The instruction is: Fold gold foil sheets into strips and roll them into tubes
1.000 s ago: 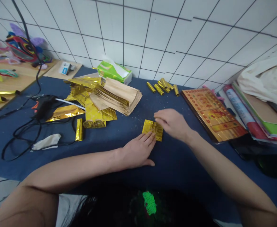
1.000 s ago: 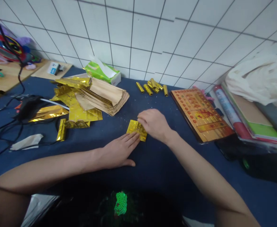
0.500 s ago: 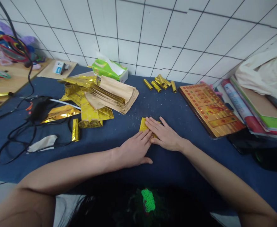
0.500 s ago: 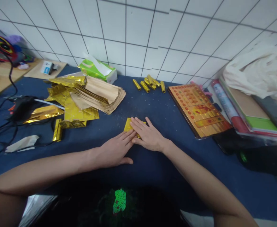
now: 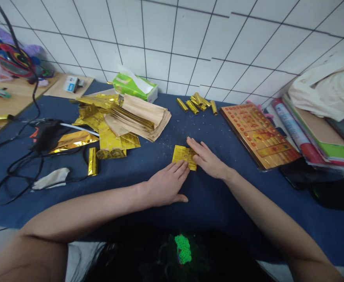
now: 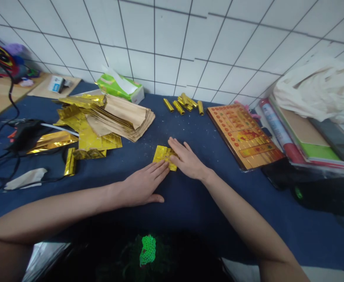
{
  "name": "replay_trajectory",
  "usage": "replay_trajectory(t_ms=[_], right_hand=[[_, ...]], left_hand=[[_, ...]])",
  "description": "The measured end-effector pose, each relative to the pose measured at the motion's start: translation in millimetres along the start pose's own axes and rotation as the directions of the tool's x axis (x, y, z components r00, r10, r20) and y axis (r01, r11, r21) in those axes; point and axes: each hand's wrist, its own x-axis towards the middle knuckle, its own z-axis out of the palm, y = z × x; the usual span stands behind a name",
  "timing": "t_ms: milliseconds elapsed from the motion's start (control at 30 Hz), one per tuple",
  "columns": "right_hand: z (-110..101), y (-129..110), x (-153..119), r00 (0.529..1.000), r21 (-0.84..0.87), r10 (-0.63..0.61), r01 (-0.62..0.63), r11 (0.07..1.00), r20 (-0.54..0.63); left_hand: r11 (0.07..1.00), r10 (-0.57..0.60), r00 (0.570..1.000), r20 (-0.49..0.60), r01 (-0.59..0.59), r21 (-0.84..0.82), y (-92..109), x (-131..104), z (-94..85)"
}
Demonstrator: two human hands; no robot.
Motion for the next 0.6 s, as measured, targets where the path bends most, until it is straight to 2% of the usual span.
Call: replay_trajectory(t_ms=[100,200,267,367,500,600], right_hand=[[-4,-11,-10,0.997,0.064,-0.051,0.055,0.996,-0.063],[1,-24,-17,0.978,0.041,-0.207,0.206,0.978,0.026],[7,-26,-16,0.964,0.033,-0.255,0.253,0.967,0.076],[13,-16,-8,0.97,-0.006,-0.227,0.229,0.973,0.089],[8,2,3,0.984,-0.029,-0.157,0.16,0.987,0.078],[0,3,0,0.996,0.03,-0.085,0.086,0.996,-0.037]], left_hand=[[1.0,-0.003,1.0,-0.002,0.003,-0.009,0,0,-0.4],[1.0,-0.008,1.0,-0.016,0.007,-0.027,0,1,-2.4],[0.999,-0.005,1.0,-0.016,0.004,-0.037,1,1,-4.1],[1.0,-0.006,1.0,-0.002,0.006,-0.028,1,1,-5.5],[1.0,-0.014,1.0,0.011,0.014,-0.006,1,0,-4.5],[1.0,-0.006,1.0,0.009,0.006,-0.009,0,0,-4.1]])
